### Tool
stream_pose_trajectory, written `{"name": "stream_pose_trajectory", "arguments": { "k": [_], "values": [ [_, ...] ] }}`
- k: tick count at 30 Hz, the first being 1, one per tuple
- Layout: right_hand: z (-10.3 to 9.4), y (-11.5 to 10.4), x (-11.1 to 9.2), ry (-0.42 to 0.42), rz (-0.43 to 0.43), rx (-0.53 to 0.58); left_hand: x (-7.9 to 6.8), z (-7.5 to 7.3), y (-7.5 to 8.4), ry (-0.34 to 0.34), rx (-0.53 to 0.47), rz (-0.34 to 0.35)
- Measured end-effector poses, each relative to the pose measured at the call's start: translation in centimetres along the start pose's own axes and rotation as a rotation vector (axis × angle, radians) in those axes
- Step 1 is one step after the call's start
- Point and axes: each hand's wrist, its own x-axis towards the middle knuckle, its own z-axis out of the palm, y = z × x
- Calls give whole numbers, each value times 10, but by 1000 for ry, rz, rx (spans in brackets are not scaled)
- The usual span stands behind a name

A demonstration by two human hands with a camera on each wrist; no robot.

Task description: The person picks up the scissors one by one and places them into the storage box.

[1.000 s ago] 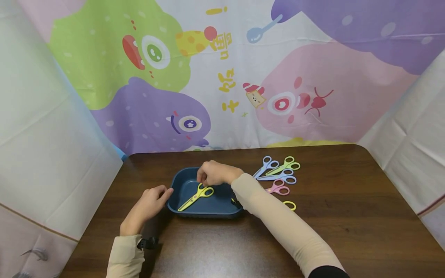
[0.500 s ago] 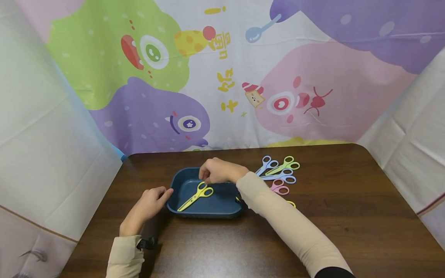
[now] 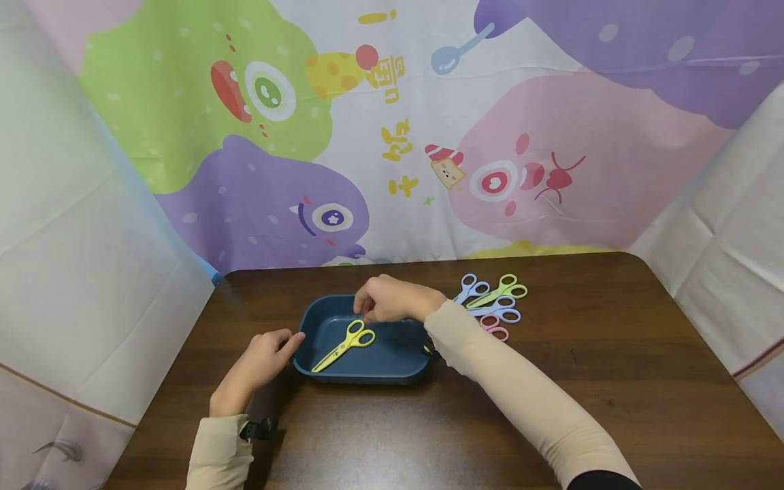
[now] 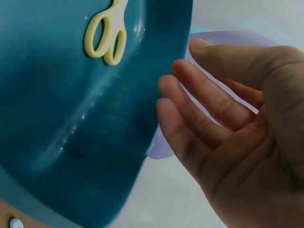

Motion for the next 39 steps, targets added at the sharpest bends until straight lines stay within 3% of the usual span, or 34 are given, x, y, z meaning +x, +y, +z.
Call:
{"name": "stream_pose_trajectory", "arguments": {
  "k": [12,21,39],
  "values": [
    [-11,3,-14,38,-19,33,0,-1,2,-12,6,-1],
    [-22,11,-33,128,18,72,0,0,2,-14,3,7],
    [-42,31,-74,182,81,141,0,1,1,-18,2,7]
  ]
}}
